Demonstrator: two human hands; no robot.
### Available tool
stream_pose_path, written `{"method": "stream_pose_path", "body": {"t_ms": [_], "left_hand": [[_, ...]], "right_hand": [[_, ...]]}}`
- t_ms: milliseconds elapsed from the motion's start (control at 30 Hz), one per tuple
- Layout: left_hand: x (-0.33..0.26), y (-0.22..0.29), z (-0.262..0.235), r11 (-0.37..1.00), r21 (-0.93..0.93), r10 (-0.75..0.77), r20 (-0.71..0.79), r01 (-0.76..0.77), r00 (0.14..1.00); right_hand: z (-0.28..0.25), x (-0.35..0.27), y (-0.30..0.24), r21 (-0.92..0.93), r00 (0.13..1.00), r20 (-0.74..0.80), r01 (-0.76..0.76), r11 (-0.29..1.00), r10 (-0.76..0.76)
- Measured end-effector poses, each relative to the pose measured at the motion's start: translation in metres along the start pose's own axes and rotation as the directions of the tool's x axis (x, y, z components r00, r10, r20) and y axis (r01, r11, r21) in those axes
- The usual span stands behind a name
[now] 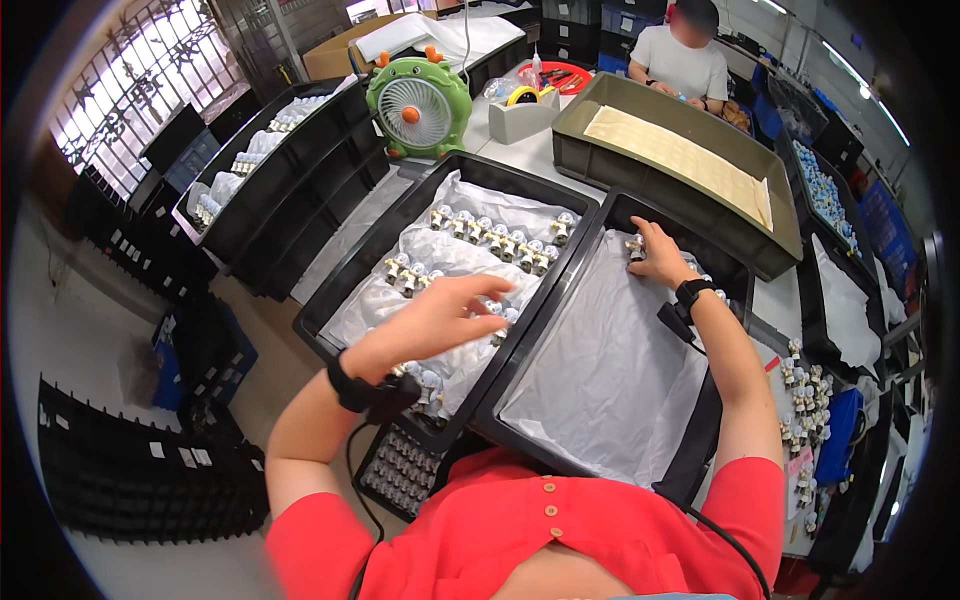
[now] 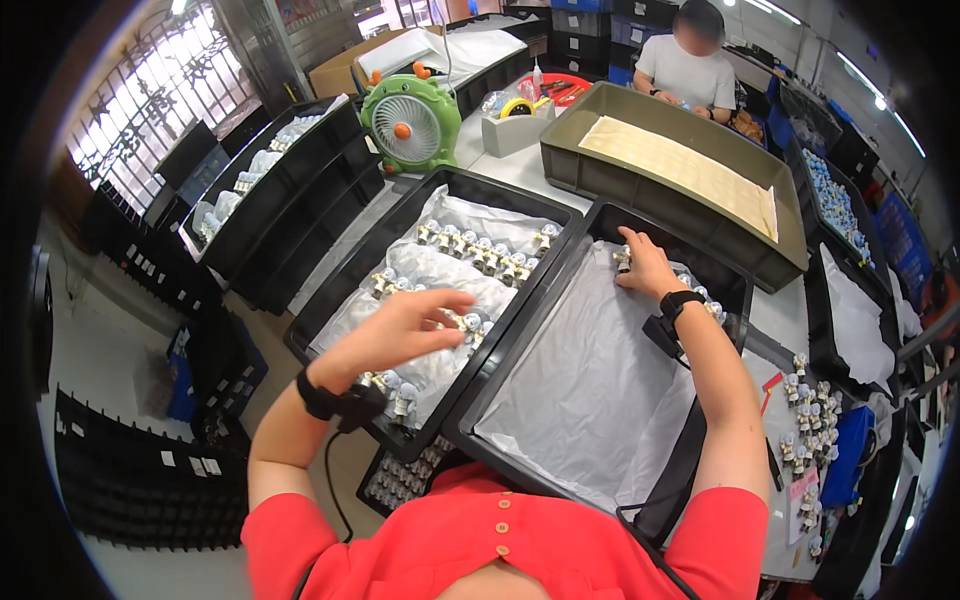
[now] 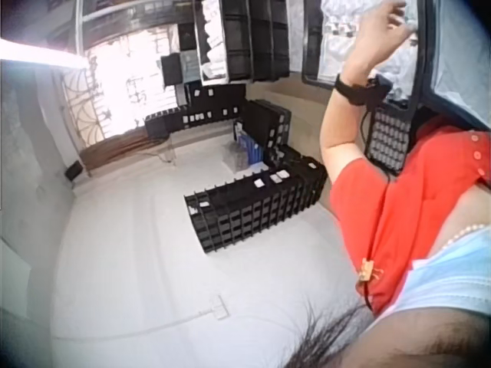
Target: The person repeatedly picks up small cylindrical components from a tray, holds them with both hands, and places them back into the tray. The person occasionally uses a small tool to adjust the components. The task involves repetitive handling of identical items in a manufacturing setting.
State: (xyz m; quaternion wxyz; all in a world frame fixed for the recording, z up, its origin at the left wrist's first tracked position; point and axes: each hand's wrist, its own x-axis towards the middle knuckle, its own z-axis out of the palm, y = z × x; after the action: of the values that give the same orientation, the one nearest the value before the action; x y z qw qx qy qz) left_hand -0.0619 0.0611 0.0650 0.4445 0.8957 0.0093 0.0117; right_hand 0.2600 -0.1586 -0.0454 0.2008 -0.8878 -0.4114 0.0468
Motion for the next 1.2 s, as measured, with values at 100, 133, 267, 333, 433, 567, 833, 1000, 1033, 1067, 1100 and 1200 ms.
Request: {"method": "stream_pose_path", "body": {"t_ms": [100,133,267,333,433,567,833,1000,1033,1067,1100,1200], "left_hand": [[0.02,0.031,0.02,0.99,-0.117,0.082,0.033,-0.078,0.996],[0.026,0.036,0.026,0.982,-0.161,0.103,0.038,-0.095,0.994],[0.051,0.03,0.045,0.875,-0.48,0.018,-0.11,-0.068,0.994],[0.056,0.024,0.054,0.769,-0.636,-0.056,-0.167,-0.064,0.984],[0.064,0.016,0.07,0.653,-0.752,-0.08,-0.183,-0.087,0.98],[0.064,0.012,0.076,0.627,-0.776,-0.065,-0.145,-0.072,0.987],[0.067,-0.001,0.077,0.469,-0.883,-0.106,-0.023,0.03,0.994],[0.067,-0.002,0.076,0.441,-0.894,-0.148,0.011,0.076,0.989],[0.067,-0.002,0.076,0.446,-0.892,-0.159,0.007,0.078,0.987],[0.067,-0.002,0.077,0.451,-0.889,-0.169,-0.001,0.076,0.986],[0.067,-0.002,0.077,0.457,-0.886,-0.179,-0.009,0.074,0.984],[0.068,-0.003,0.079,0.538,-0.841,-0.188,-0.051,0.059,0.981]], "right_hand": [[-0.016,-0.009,-0.017,0.267,0.976,-0.177,0.173,0.948,-0.128],[-0.024,-0.015,-0.028,0.315,0.967,-0.208,0.208,0.926,-0.146],[-0.051,-0.044,-0.085,0.595,0.931,-0.247,0.365,0.716,-0.269],[-0.055,-0.058,-0.112,0.645,0.917,-0.242,0.396,0.653,-0.317],[-0.045,-0.075,-0.127,0.645,0.889,-0.27,0.452,0.616,-0.369],[-0.031,-0.086,-0.133,0.54,0.865,-0.303,0.502,0.675,-0.401],[-0.021,-0.084,-0.122,0.8,0.92,-0.196,0.351,0.487,-0.34],[-0.013,-0.082,-0.119,0.895,0.944,-0.108,0.229,0.382,-0.312],[-0.012,-0.082,-0.119,0.914,0.948,-0.093,0.203,0.352,-0.305],[-0.013,-0.082,-0.12,0.901,0.949,-0.094,0.21,0.379,-0.3],[-0.014,-0.083,-0.122,0.884,0.945,-0.105,0.231,0.406,-0.31],[-0.016,-0.085,-0.123,0.826,0.936,-0.128,0.284,0.487,-0.329]]}}
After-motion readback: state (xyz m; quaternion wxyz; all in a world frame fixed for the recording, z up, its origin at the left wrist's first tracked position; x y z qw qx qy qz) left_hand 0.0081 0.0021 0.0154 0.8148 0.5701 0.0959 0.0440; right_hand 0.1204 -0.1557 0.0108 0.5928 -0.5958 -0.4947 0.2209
